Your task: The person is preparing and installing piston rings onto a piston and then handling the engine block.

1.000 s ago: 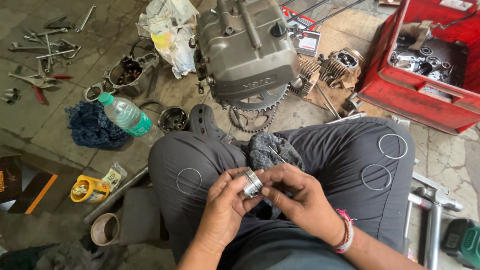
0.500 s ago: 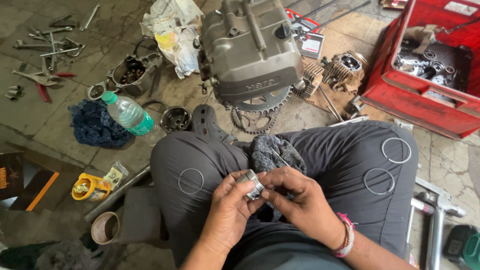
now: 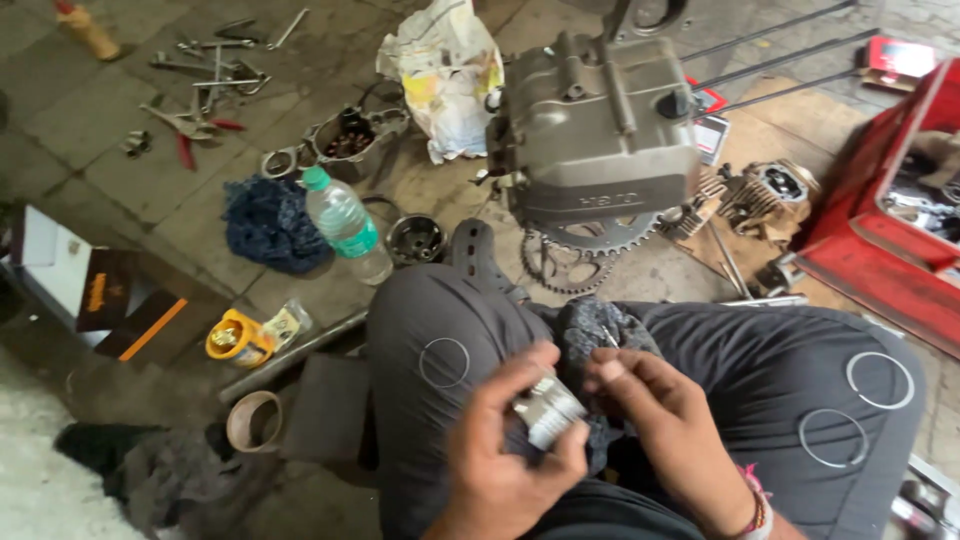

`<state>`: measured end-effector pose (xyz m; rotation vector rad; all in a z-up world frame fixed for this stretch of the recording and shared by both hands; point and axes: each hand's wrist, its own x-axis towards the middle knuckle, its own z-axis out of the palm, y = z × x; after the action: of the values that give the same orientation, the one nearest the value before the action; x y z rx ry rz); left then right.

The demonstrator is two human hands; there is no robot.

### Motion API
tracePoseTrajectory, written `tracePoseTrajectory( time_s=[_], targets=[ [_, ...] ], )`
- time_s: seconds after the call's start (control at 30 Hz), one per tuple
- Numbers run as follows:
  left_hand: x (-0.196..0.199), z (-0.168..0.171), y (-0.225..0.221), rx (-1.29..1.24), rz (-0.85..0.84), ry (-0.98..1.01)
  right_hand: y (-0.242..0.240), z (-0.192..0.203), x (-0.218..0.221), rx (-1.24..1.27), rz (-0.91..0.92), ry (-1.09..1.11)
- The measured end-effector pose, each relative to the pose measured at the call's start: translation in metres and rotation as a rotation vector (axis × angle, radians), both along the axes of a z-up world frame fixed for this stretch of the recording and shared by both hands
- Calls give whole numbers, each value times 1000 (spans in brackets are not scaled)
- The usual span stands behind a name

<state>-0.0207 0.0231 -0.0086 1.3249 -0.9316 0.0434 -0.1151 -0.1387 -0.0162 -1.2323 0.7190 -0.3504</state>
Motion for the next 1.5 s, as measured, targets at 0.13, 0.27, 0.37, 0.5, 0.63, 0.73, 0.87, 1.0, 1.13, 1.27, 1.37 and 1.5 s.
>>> tracePoseTrajectory(
  time_s=[0.13,0.27,0.37,0.5,0.63,0.73,0.87,1.0,1.13,1.27,1.37,1.5],
  targets=[
    [37,16,22,-113,70,86,17,8,42,-386,278,12],
    [69,24,37,-76,223,-97,44,34,94,-1007,396,-84],
    [75,24,43,-6,294,-181,52,18,114,-1210,415,-166],
    [75,19,44,50,338,-189,55,4,121,-1264,437,-98],
    [74,18,44,50,349,-199,52,7,117,-1245,437,-14],
    [72,20,42,67,362,-223,39,17,108,-1092,420,-43],
    [64,21,35,113,356,-278,28,43,88,-869,195,3],
    [50,19,17,148,300,-256,31,74,58,-1065,68,-168],
    [40,19,0,163,280,-289,29,75,33,-1146,82,-263],
    [33,19,-9,153,255,-334,27,73,18,-1083,97,-244],
    [29,19,-12,156,241,-338,25,71,10,-1101,95,-273],
    [26,18,-13,158,215,-328,25,65,5,-1108,108,-301]
  ],
)
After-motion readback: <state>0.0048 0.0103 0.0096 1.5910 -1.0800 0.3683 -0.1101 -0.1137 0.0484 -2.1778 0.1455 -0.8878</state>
